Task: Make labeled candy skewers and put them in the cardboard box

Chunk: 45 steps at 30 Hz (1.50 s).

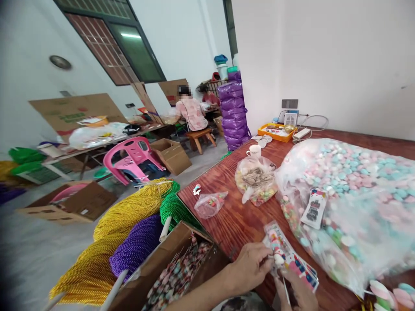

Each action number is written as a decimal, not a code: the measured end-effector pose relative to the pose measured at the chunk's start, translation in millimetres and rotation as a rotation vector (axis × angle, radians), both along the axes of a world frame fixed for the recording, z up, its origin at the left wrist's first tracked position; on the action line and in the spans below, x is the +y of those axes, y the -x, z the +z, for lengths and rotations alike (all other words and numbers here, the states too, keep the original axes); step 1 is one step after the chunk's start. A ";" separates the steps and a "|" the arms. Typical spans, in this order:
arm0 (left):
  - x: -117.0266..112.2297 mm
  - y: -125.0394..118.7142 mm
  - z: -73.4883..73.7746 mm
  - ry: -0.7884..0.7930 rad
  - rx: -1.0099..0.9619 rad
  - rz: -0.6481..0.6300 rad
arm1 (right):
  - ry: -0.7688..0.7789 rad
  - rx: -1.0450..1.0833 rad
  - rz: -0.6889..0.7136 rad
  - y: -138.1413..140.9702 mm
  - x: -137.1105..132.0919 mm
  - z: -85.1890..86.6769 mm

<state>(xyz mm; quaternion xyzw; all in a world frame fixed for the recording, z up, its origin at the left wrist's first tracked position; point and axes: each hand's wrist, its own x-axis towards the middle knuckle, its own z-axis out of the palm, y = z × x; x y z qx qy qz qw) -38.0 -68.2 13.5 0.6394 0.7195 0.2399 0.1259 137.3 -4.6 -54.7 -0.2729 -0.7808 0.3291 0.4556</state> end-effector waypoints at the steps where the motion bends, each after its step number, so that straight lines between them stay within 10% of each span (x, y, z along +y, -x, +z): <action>1: 0.7 0.8 -2.3 -0.002 0.023 -0.010 | -0.040 -0.043 0.066 -3.4 1.3 6.6; 6: 3.1 2.3 -9.6 -0.017 0.083 -0.087 | 0.196 -0.277 0.173 -17.5 -4.5 45.7; 11: 13.8 5.9 -21.3 -0.053 0.063 -0.128 | 0.485 -0.305 0.072 -11.3 -2.1 47.7; 24: 19.2 7.5 -15.3 -0.032 0.109 -0.150 | 0.267 -0.507 0.074 -7.0 4.5 45.4; 45: 29.7 -0.5 -4.1 0.049 0.276 -0.214 | 0.443 -0.343 0.138 -7.6 2.6 50.1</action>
